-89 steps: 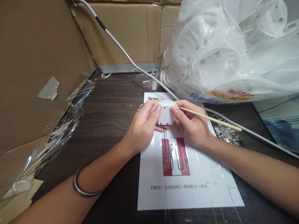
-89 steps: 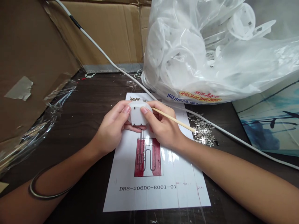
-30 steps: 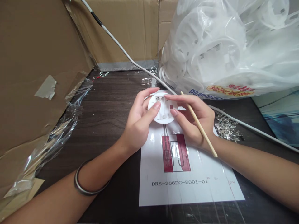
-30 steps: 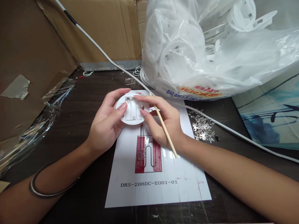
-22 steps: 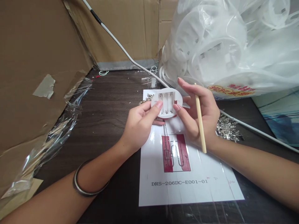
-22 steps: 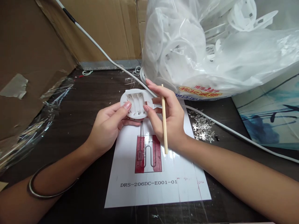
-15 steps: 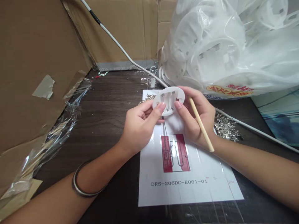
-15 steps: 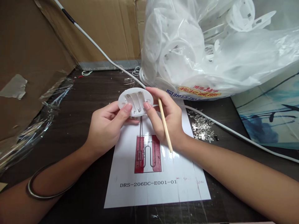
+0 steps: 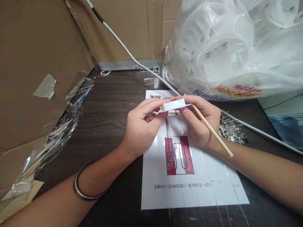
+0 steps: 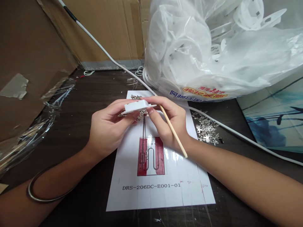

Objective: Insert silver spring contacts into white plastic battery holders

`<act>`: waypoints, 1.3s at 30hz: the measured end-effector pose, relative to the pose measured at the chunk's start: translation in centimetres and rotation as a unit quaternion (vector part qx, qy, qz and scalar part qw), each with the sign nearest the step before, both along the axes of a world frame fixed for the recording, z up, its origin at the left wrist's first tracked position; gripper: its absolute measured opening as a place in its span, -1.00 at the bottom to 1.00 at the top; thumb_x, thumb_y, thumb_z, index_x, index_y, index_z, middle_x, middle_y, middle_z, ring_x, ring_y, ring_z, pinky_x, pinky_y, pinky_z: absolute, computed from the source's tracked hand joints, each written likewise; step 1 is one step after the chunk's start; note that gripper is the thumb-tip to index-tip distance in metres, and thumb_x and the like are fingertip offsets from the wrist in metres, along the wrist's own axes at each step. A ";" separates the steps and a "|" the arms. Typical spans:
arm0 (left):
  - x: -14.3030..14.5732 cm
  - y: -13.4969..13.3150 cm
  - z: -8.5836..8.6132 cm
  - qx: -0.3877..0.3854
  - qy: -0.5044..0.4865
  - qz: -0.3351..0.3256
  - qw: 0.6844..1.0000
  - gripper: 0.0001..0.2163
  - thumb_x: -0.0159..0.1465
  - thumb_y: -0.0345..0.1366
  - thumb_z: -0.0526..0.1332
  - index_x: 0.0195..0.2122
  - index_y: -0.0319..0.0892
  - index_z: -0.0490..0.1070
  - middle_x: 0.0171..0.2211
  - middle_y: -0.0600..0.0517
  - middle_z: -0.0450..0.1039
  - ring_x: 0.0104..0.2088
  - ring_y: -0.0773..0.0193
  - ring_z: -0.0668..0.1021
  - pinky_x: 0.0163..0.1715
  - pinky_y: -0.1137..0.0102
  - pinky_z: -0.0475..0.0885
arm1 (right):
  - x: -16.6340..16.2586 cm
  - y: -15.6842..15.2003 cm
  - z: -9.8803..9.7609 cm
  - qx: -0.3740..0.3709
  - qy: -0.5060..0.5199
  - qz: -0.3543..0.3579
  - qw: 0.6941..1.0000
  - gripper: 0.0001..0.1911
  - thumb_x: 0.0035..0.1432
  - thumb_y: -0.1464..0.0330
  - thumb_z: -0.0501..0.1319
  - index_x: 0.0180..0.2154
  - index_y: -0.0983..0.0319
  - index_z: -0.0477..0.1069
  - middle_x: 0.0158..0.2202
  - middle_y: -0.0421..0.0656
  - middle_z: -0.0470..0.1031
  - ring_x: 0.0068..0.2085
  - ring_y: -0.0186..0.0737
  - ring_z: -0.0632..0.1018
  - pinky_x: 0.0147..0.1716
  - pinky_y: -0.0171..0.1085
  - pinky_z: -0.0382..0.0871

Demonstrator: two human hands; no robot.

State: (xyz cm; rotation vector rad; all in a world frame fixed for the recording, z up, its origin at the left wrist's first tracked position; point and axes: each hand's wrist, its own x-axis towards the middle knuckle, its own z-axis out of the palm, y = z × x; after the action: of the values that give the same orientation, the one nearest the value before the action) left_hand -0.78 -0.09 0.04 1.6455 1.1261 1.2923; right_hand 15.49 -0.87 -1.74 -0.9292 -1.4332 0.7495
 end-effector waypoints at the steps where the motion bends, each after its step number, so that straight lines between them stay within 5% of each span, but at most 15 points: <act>1: 0.0 0.0 0.0 0.002 0.000 0.002 1.000 -0.86 0.25 -0.34 0.32 -0.19 -0.03 0.62 -0.12 0.07 0.62 -0.10 0.28 0.61 -0.05 0.34 0.55 | 0.0 0.0 0.0 0.006 -0.002 0.003 1.000 -0.86 0.26 0.34 0.29 -0.14 0.04 0.57 -0.14 -0.17 0.64 -0.10 -0.11 0.62 -0.08 -0.05 0.55; 22: 0.3 0.1 0.1 -0.082 -0.077 0.022 0.993 -0.89 0.17 -0.38 0.37 -0.26 -0.18 0.54 -0.19 0.01 0.61 -0.21 0.30 0.63 -0.29 0.44 0.58 | -0.3 0.5 -0.4 0.007 0.020 0.019 1.000 -0.75 0.11 0.48 0.36 -0.17 0.11 0.50 -0.16 -0.18 0.58 -0.16 -0.21 0.61 -0.11 -0.15 0.55; 31: 0.1 0.0 -0.4 -0.092 -0.084 -0.012 0.992 -0.80 0.19 -0.40 0.32 -0.14 -0.18 0.51 -0.18 -0.01 0.59 -0.18 0.25 0.61 -0.40 0.48 0.56 | -0.4 0.6 0.3 -0.053 0.015 0.001 0.998 -0.83 0.03 0.39 0.43 -0.32 0.16 0.48 -0.39 -0.23 0.55 -0.39 -0.26 0.53 -0.38 -0.23 0.48; 39: -0.2 0.6 -0.1 -0.054 0.027 -0.013 0.998 -0.93 0.18 -0.36 0.31 -0.30 -0.18 0.55 -0.37 0.05 0.57 -0.43 0.36 0.53 -0.50 0.46 0.47 | -0.4 1.0 0.4 -0.070 -0.064 0.031 0.995 -0.88 0.09 0.39 0.37 -0.41 0.21 0.45 -0.45 -0.26 0.46 -0.42 -0.33 0.43 -0.43 -0.30 0.37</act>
State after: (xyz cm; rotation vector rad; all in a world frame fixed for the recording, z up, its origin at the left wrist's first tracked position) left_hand -1.00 0.47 -0.02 1.6174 1.1820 1.1570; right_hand 15.06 0.14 -1.37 -1.0603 -1.5434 0.8586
